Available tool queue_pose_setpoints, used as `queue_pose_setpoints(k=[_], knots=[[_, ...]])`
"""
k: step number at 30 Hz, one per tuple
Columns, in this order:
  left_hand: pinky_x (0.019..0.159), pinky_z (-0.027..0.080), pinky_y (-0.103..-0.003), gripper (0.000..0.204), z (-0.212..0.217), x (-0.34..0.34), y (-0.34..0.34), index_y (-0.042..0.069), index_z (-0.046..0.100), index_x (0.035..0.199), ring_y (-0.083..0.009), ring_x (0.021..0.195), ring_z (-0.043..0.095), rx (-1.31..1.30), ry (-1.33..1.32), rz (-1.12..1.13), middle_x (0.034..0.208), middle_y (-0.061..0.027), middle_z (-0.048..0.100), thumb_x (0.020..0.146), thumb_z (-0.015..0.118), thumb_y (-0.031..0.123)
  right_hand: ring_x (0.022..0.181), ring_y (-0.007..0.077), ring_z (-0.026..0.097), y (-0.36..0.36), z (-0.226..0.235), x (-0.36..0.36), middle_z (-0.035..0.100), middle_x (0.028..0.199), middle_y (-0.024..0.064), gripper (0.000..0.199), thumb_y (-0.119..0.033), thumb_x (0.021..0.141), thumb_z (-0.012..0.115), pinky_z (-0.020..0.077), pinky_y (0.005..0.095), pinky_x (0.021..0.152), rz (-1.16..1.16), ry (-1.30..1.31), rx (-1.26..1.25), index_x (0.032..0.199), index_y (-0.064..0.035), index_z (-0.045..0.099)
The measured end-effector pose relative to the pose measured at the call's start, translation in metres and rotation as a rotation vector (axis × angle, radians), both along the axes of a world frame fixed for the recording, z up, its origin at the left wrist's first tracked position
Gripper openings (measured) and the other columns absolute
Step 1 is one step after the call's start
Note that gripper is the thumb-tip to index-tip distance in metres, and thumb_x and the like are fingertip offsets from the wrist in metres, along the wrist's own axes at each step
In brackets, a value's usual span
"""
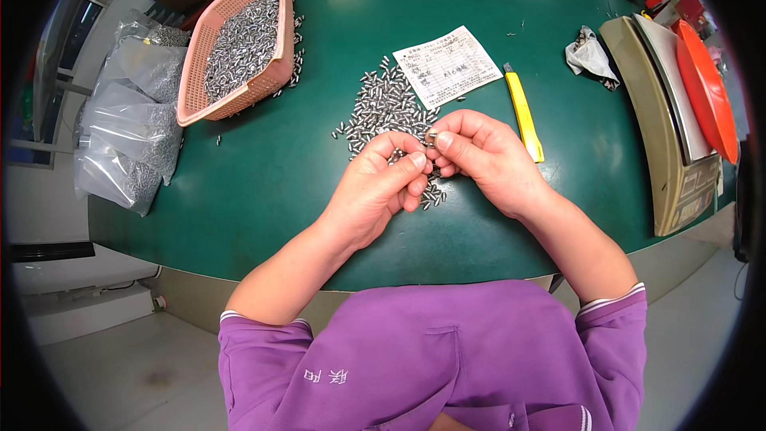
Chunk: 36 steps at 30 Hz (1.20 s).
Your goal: Inspecting and sorting small metal pins or terminals on a green workbench.
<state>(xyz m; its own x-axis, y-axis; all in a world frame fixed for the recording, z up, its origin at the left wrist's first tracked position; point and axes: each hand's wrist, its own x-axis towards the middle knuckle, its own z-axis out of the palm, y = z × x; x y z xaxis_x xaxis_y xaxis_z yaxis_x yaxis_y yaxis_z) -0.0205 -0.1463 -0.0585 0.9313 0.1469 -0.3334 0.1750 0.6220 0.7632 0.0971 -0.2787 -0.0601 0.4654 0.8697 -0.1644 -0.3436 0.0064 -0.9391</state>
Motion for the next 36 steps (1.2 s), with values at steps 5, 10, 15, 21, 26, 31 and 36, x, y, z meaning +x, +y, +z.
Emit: queue_pose_setpoints(k=[5, 10, 15, 21, 26, 31, 36], knots=[[0.053, 0.042, -0.02, 0.01, 0.0004, -0.0003, -0.0005, 0.006, 0.047, 0.094, -0.007, 0.065, 0.049, -0.008, -0.007, -0.01, 0.083, -0.0044, 0.052, 0.086, 0.053, 0.01, 0.078, 0.0083, 0.055, 0.0005, 0.0024, -0.0003, 0.058, 0.086, 0.0033, 0.016, -0.012, 0.087, 0.053, 0.0462, 0.0225, 0.07, -0.015, -0.016, 0.026, 0.098, -0.0011, 0.053], [0.053, 0.042, -0.02, 0.011, 0.0009, -0.0004, -0.0003, 0.006, 0.047, 0.094, -0.0069, 0.065, 0.049, -0.006, 0.003, -0.012, 0.083, -0.0043, 0.052, 0.086, 0.053, 0.01, 0.079, 0.0078, 0.054, 0.0011, 0.0021, -0.0004, 0.056, 0.088, 0.0027, 0.015, -0.009, 0.085, 0.055, 0.0451, 0.0222, 0.071, -0.007, -0.011, 0.047, 0.098, -0.0023, 0.052], [0.053, 0.042, -0.02, 0.011, 0.0006, -0.0005, -0.0002, 0.006, 0.047, 0.095, -0.0068, 0.066, 0.049, -0.008, -0.003, -0.003, 0.083, -0.0037, 0.052, 0.086, 0.053, 0.01, 0.081, 0.011, 0.059, 0.0021, 0.002, -0.0022, 0.059, 0.087, 0.0058, 0.015, -0.005, 0.083, 0.057, 0.0489, 0.0237, 0.074, -0.031, -0.019, 0.106, 0.095, 0.0022, 0.053], [0.053, 0.041, -0.02, 0.011, 0.0007, -0.0006, -0.0002, 0.007, 0.048, 0.096, -0.0065, 0.066, 0.049, -0.003, -0.011, -0.003, 0.083, -0.0029, 0.052, 0.087, 0.053, 0.011, 0.081, 0.0107, 0.06, 0.0021, -0.0008, -0.0021, 0.059, 0.086, 0.0059, 0.014, -0.005, 0.083, 0.057, 0.0488, 0.0234, 0.074, -0.028, -0.066, 0.101, 0.095, 0.0021, 0.053], [0.054, 0.041, -0.02, 0.011, -0.0007, -0.0008, 0.0004, 0.007, 0.048, 0.096, -0.0065, 0.065, 0.049, -0.004, -0.024, 0.005, 0.082, -0.0025, 0.052, 0.087, 0.053, 0.012, 0.08, 0.0098, 0.059, 0.0034, -0.0063, -0.0041, 0.06, 0.086, 0.0051, 0.014, -0.007, 0.084, 0.055, 0.048, 0.023, 0.073, -0.025, -0.149, 0.089, 0.095, 0.002, 0.054], [0.053, 0.041, -0.02, 0.012, -0.0004, 0.0003, -0.0014, 0.007, 0.047, 0.094, -0.0066, 0.064, 0.048, -0.003, 0.008, -0.013, 0.082, -0.0027, 0.052, 0.088, 0.053, 0.014, 0.08, 0.0089, 0.058, 0.0025, -0.0061, -0.005, 0.059, 0.086, 0.0044, 0.014, -0.009, 0.087, 0.052, 0.0471, 0.0232, 0.072, -0.018, -0.218, 0.097, 0.096, 0.0016, 0.054], [0.051, 0.041, -0.02, 0.013, -0.0009, -0.0004, -0.0018, 0.006, 0.047, 0.094, -0.0068, 0.063, 0.048, -0.026, 0.014, -0.033, 0.081, -0.003, 0.052, 0.088, 0.053, 0.016, 0.076, 0.0066, 0.05, 0.0017, -0.0032, -0.0054, 0.054, 0.084, 0.0001, 0.014, -0.014, 0.092, 0.044, 0.0427, 0.0215, 0.069, 0.06, -0.166, 0.085, 0.097, -0.0033, 0.052]])
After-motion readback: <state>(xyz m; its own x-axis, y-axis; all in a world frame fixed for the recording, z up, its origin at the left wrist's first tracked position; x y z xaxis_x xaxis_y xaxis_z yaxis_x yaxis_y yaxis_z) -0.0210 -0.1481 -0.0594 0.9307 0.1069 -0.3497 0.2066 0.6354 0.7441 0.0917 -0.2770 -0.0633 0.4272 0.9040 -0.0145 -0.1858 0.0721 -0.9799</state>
